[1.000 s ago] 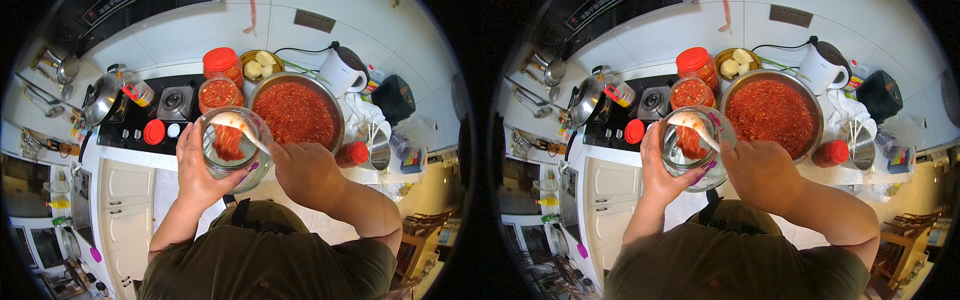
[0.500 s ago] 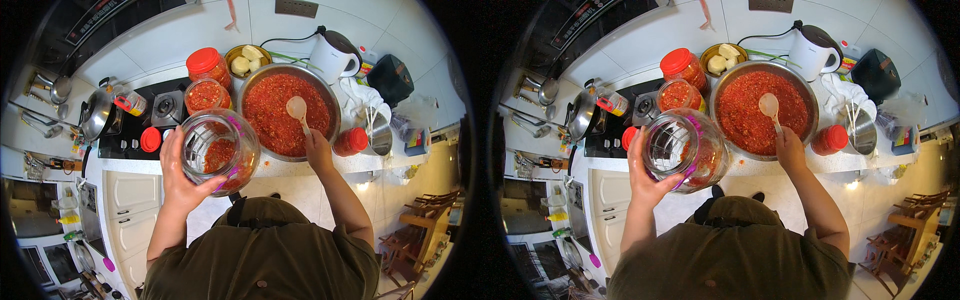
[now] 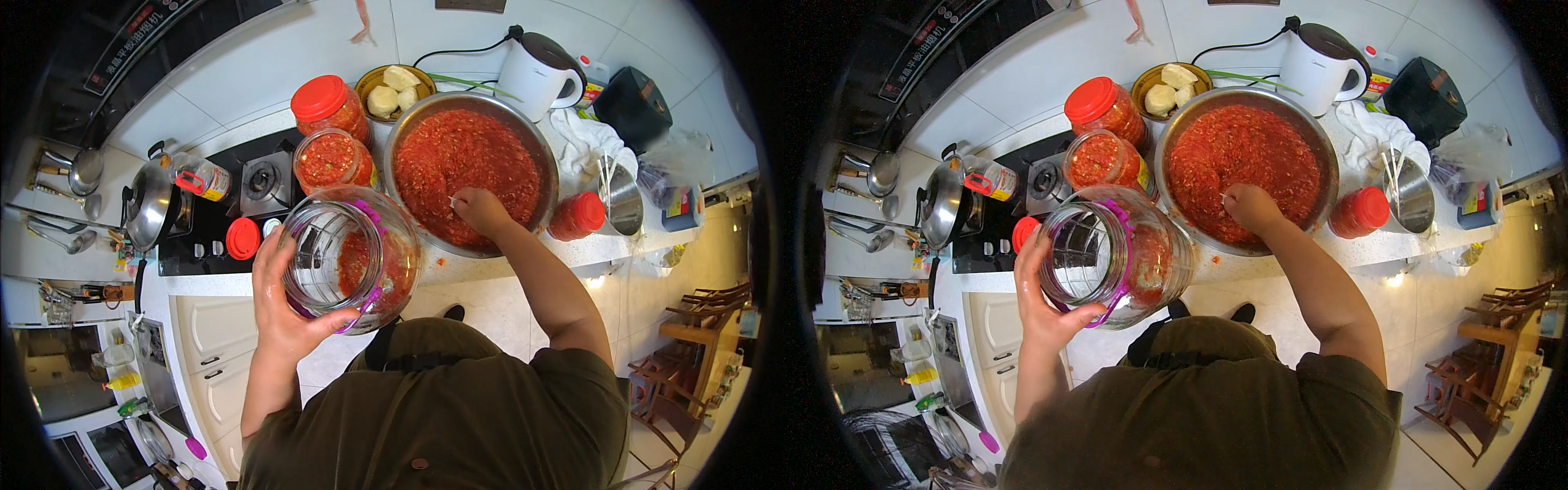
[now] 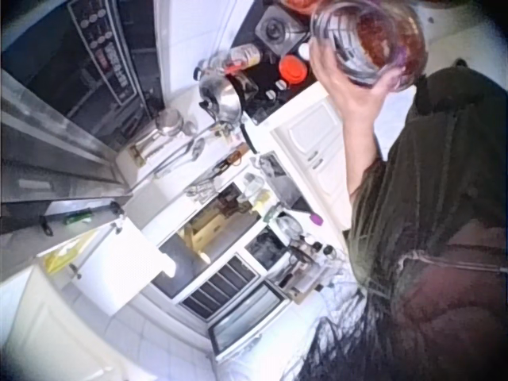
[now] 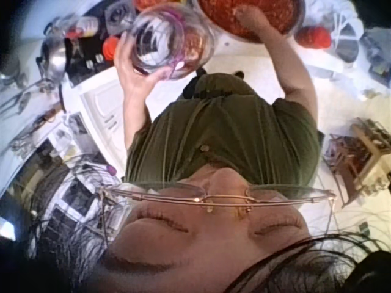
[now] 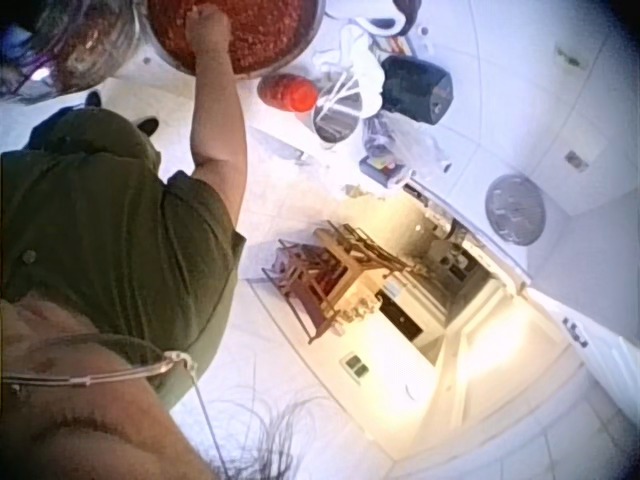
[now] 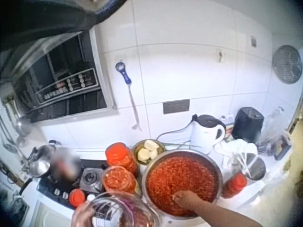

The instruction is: The person washes a large glass jar, dries it with a cloth, and then uses a wooden spoon to transfer crushed red chili sauce from a metal bowl into the jar.

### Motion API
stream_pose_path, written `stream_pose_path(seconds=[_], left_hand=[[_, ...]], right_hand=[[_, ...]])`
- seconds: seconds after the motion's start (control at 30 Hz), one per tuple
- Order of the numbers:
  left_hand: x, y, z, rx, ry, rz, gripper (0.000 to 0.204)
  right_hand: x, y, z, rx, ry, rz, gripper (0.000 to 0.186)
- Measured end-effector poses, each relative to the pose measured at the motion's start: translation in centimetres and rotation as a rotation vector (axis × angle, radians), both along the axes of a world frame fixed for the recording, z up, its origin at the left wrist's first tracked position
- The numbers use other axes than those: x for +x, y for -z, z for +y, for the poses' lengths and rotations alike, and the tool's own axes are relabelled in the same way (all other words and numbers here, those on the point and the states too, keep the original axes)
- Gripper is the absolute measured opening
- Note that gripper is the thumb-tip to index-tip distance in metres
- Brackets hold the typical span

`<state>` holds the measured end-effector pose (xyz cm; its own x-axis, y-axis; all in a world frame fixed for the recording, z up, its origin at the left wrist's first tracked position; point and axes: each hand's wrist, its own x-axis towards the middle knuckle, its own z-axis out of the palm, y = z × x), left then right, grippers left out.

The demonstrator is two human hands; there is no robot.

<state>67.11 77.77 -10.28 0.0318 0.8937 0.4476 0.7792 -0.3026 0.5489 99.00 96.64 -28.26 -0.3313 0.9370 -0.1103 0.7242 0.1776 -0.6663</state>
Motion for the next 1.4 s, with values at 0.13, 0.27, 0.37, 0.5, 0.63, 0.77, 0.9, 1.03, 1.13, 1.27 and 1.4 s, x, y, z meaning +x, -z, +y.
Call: stream_pose_path(seconds=[0.13,0.27,0.37,0.5,0.63,0.77,0.9,1.03,1.13,1.27,1.4], left_hand=[[-0.7,0.8,0.0,-0.035,0.001,-0.088,0.135],[-1.3,1.1,0.3,-0.03,0.041,-0.117,0.14],[-1.5,1.5,0.4,-0.023,0.062,-0.178,0.138],[-2.1,1.6,0.3,-0.067,0.078,-0.218,0.131],[-1.6,1.6,0.1,-0.022,0.046,-0.214,0.118],[-2.3,1.1,-1.0,0.23,0.071,0.145,0.094],[-2.1,-1.3,-2.5,0.262,0.299,0.397,0.064],[-0.3,-3.4,-1.5,0.111,0.314,0.428,0.063],[0.5,-4.0,-0.4,0.087,0.289,0.423,0.054],[0.8,-4.8,1.6,0.057,0.404,0.481,0.041],[1.1,-4.2,2.3,0.176,0.409,0.416,0.034]], right_hand=[[0.0,-0.6,-0.4,-0.488,0.291,0.353,0.022],[1.3,-1.6,-1.6,-0.494,0.365,0.536,0.018],[2.3,-1.5,-2.2,-0.474,0.375,0.58,0.018],[3.1,-1.7,-2.8,-0.421,0.429,0.546,0.018],[3.3,-3.0,-3.3,-0.402,0.464,0.52,0.018],[3.3,-4.5,-4.0,-0.403,0.538,0.562,0.018],[4.1,-3.8,-4.3,-0.313,0.513,0.523,0.017],[4.6,-3.6,-4.5,-0.318,0.53,0.539,0.017],[4.6,-3.5,-4.8,-0.345,0.578,0.569,0.018],[4.1,-3.9,-5.4,-0.356,0.588,0.603,0.018],[4.4,-2.7,-6.2,-0.323,0.589,0.651,0.018]])
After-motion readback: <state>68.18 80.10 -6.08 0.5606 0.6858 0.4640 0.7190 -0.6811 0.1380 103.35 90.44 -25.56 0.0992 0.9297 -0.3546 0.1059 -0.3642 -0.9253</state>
